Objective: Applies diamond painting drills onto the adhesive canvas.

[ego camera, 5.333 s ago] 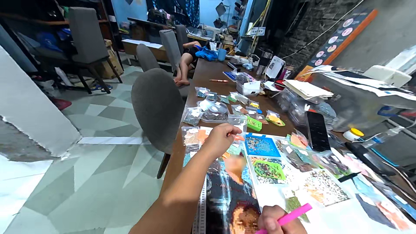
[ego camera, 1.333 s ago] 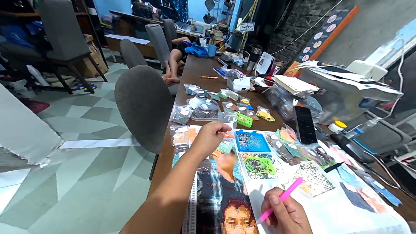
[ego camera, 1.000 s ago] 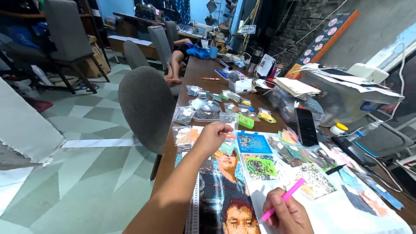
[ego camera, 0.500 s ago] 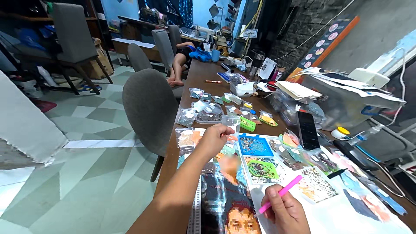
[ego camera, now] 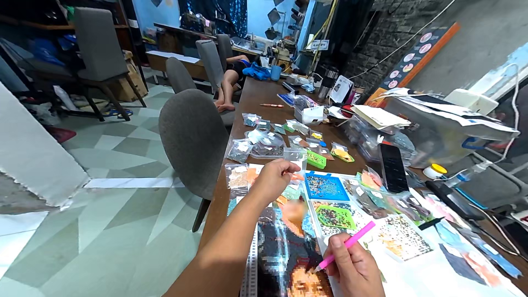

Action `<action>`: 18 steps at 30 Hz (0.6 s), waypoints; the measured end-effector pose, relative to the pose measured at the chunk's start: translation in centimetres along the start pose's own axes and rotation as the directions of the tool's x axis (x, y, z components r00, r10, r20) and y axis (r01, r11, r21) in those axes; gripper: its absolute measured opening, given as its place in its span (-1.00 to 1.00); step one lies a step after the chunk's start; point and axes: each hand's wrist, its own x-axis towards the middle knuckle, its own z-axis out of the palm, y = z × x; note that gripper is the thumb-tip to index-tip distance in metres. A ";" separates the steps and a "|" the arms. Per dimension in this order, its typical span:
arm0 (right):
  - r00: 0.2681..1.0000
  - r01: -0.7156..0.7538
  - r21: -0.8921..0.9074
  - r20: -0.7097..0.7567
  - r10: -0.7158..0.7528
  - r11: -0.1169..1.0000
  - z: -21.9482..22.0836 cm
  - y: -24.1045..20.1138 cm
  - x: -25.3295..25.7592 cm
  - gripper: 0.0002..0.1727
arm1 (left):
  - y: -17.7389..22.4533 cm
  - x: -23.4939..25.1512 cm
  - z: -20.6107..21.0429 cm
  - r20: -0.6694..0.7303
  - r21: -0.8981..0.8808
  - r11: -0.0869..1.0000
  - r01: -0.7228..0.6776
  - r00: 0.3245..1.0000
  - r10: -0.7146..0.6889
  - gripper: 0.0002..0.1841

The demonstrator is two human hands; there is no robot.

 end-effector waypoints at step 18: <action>0.991 0.029 0.012 0.128 -0.030 1.000 0.9 0.0 -0.6 -0.73 | -0.2 0.0 0.0 -0.005 -0.019 0.999 -0.026 1.000 0.026 -0.76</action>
